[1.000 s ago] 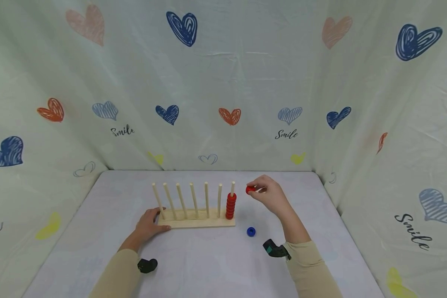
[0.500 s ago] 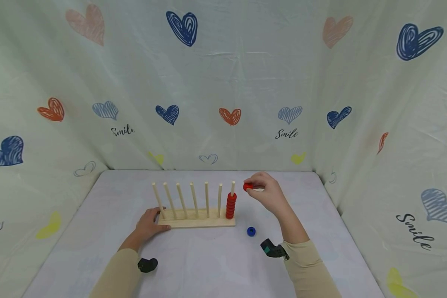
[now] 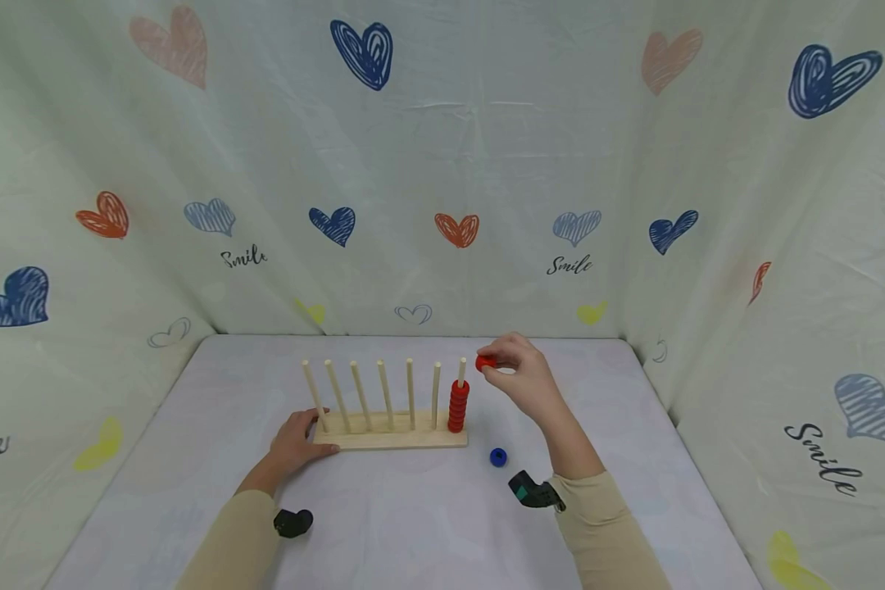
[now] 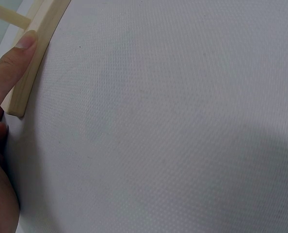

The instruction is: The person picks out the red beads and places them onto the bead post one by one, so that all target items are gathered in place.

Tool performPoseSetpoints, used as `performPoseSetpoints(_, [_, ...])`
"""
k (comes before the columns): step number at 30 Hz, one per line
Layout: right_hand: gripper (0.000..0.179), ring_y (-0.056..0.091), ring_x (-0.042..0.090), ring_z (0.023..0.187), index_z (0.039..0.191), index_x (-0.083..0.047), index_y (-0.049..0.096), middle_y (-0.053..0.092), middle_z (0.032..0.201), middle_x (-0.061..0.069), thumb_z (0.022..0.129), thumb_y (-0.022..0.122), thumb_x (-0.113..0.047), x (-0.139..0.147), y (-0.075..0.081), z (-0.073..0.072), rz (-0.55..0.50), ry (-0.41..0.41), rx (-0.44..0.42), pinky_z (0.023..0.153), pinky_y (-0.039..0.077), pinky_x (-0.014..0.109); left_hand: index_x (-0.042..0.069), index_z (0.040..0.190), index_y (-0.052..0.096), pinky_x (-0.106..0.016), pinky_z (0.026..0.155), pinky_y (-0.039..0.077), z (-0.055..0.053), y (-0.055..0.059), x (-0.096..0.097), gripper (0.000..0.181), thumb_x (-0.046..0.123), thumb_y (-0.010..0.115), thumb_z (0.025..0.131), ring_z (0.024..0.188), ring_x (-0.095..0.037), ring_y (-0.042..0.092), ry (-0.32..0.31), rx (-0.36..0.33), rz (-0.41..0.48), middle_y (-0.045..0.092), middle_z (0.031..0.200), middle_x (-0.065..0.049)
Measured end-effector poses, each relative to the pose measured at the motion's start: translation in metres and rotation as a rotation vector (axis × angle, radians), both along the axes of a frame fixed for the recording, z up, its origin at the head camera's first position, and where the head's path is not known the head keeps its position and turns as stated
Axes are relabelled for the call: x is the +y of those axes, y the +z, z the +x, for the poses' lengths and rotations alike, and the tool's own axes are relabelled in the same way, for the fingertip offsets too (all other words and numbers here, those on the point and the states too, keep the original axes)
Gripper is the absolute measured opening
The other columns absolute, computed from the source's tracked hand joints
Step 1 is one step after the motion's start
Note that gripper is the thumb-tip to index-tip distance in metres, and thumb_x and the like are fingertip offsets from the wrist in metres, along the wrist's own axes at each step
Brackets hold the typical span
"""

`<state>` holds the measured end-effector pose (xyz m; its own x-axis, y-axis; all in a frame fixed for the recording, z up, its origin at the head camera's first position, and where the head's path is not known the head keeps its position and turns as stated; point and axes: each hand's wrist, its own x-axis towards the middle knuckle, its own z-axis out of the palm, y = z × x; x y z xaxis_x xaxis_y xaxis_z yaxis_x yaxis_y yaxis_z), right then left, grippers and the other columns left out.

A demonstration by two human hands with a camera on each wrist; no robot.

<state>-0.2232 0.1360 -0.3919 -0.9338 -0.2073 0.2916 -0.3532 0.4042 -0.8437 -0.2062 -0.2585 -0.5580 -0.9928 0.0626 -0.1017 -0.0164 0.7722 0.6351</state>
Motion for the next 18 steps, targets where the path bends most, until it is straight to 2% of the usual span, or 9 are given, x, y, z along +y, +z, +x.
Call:
performPoseSetpoints(6, [0.02,0.064,0.022,0.096,0.106,0.0,0.072,0.058,0.102,0.006,0.086,0.068,0.002,-0.005,0.002,0.0,-0.009,0.005,0.019,0.091,0.052,0.038,-0.002,0.136,0.048,-0.059,0.099,0.036,0.002,0.002,0.001,0.078,0.032,0.084,0.076,0.121,-0.044,0.044,0.001,-0.002,-0.004,0.046,0.132,-0.029])
performPoseSetpoints(18, [0.019,0.063,0.023,0.095,0.105,-0.002,0.072,0.058,0.102,0.005,0.086,0.071,-0.002,-0.015,0.004,-0.001,-0.04,0.011,0.029,0.091,0.052,0.039,-0.002,0.135,0.048,-0.059,0.098,0.037,0.002,0.003,0.001,0.077,0.032,0.084,0.076,0.119,-0.043,0.045,0.001,-0.003,-0.004,0.047,0.13,-0.028])
